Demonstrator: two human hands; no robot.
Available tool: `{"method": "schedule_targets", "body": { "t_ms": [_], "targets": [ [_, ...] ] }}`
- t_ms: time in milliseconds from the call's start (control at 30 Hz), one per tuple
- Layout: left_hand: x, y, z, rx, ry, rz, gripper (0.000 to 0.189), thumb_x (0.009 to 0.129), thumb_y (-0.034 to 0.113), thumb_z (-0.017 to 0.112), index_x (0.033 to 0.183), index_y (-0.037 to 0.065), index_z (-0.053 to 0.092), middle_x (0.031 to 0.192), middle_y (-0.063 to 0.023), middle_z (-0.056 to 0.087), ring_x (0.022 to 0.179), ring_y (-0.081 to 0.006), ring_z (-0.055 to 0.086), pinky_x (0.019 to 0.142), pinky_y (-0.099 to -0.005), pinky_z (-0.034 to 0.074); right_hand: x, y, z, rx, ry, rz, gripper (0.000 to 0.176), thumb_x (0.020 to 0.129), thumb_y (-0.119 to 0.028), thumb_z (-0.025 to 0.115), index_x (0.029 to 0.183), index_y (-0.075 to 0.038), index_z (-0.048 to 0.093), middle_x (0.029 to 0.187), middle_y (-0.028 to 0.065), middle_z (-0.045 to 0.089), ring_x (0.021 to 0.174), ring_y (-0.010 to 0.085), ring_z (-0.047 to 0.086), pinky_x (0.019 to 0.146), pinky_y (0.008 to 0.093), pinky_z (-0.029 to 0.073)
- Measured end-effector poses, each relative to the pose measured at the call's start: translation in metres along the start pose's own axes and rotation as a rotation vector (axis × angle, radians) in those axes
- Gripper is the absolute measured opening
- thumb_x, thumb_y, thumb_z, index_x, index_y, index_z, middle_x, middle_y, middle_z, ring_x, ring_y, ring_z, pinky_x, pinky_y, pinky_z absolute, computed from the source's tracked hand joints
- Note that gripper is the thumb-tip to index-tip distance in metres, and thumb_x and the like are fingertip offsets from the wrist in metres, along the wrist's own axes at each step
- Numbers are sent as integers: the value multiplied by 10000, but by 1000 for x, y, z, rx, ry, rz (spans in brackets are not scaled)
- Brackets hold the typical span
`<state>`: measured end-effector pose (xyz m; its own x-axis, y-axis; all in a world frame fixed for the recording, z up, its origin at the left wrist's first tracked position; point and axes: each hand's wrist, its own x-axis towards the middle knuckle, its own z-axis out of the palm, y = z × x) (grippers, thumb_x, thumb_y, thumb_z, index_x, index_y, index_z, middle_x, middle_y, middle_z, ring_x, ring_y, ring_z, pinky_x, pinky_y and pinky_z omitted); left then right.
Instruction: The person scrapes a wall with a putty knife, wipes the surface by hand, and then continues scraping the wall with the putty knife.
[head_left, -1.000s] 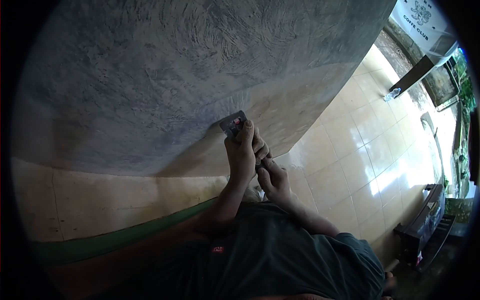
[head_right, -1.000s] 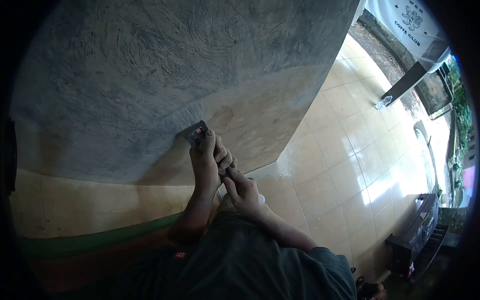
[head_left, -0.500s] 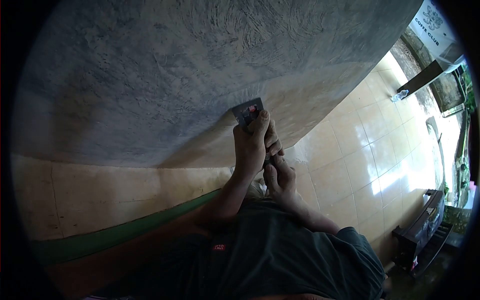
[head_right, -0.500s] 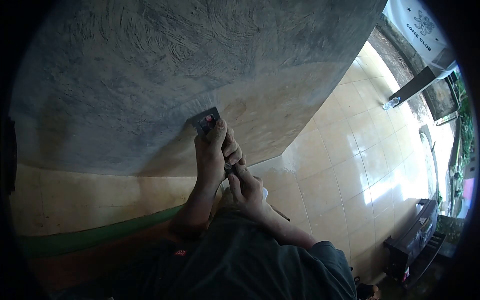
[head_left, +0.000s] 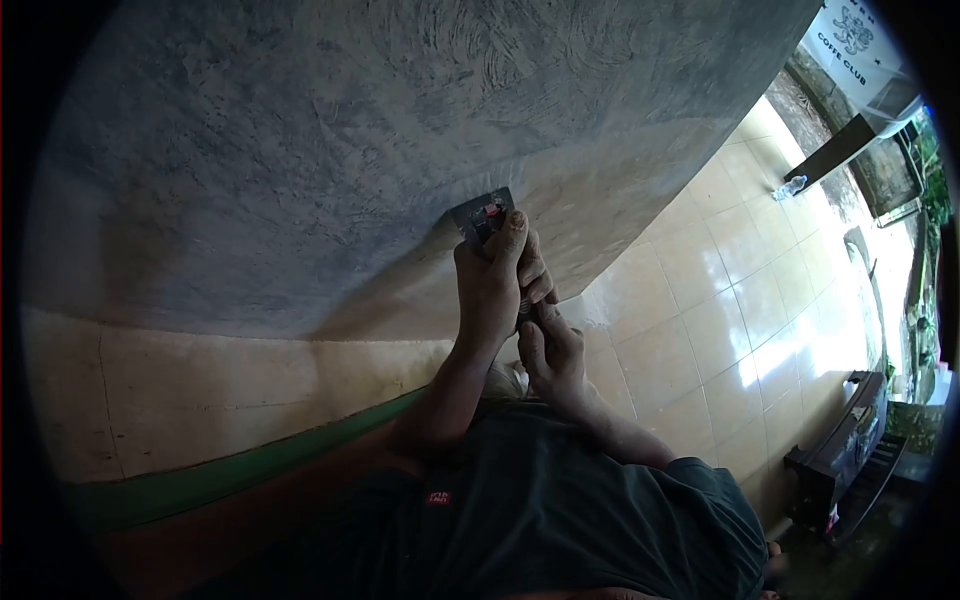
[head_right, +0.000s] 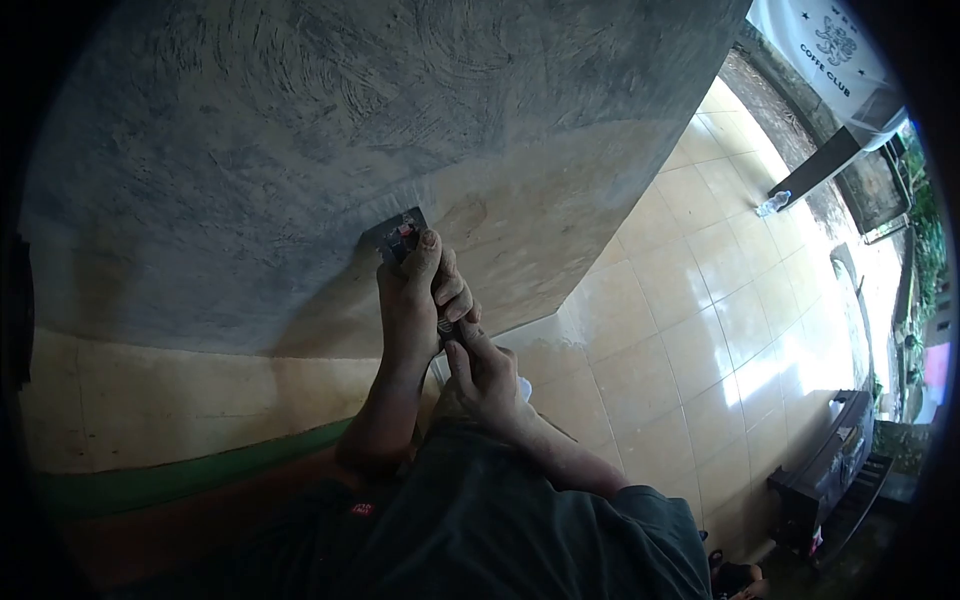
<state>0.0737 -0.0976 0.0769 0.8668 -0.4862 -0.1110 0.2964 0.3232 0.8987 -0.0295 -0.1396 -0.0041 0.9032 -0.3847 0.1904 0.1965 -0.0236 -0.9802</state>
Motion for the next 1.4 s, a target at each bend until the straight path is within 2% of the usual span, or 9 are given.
{"method": "schedule_targets", "body": {
  "t_ms": [133,200,233,333,533,600,1133,1233,1400],
  "targets": [
    [-5,-6,-5,-29,21,-13,402,933,371,511,681,62,458,489,15,342,374,-118,400,404,-315,436,-9,7,2,-5,-2,-34,405,941,-40,427,1333,51,374,669,-16,487,545,32,421,479,198,355],
    [-5,-9,-9,-12,54,-55,397,934,358,511,678,59,460,487,16,341,376,-118,403,409,-314,440,-11,6,6,18,45,112,383,896,-20,511,1254,100,447,902,189,654,777,93,580,655,240,458],
    [-3,-6,-7,9,36,-45,392,933,352,515,680,56,464,486,15,339,377,-118,403,411,-314,439,-8,4,9,65,88,25,393,898,-15,505,1267,99,434,896,172,656,767,67,551,633,233,451],
    [2,9,5,18,-30,32,395,929,359,520,682,56,465,484,15,333,376,-119,403,408,-315,434,3,-17,3,46,72,127,411,898,-5,500,1289,92,415,921,174,657,792,66,550,653,227,454],
    [-3,-5,-4,-11,47,-65,387,922,361,535,691,57,469,496,13,347,378,-119,402,410,-318,438,-9,2,4,20,64,70,404,903,-26,504,1281,92,424,834,153,641,723,74,546,629,234,442],
    [0,0,3,19,-8,9,388,922,368,532,694,61,467,495,11,345,372,-120,397,407,-318,435,-2,-2,4,38,41,43,419,952,-72,417,1344,57,348,647,-12,473,528,37,430,472,197,365],
    [-3,-6,-1,35,62,-15,384,931,350,514,677,69,455,496,11,345,381,-117,406,417,-313,437,-4,4,6,77,-9,4,425,961,-83,419,1359,41,341,623,-31,447,510,30,402,457,197,343],
    [-1,-2,7,43,4,10,389,926,360,523,674,73,452,494,17,342,377,-114,399,416,-307,434,-3,-13,-3,204,23,291,402,928,-54,479,1305,66,415,931,113,635,828,86,536,716,248,452],
    [-2,-15,-3,37,18,-24,392,923,368,530,677,72,458,489,21,341,371,-111,401,403,-309,431,-10,8,5,76,45,70,398,951,-82,437,1322,51,383,705,6,516,595,36,447,512,207,377]
  ]
}}
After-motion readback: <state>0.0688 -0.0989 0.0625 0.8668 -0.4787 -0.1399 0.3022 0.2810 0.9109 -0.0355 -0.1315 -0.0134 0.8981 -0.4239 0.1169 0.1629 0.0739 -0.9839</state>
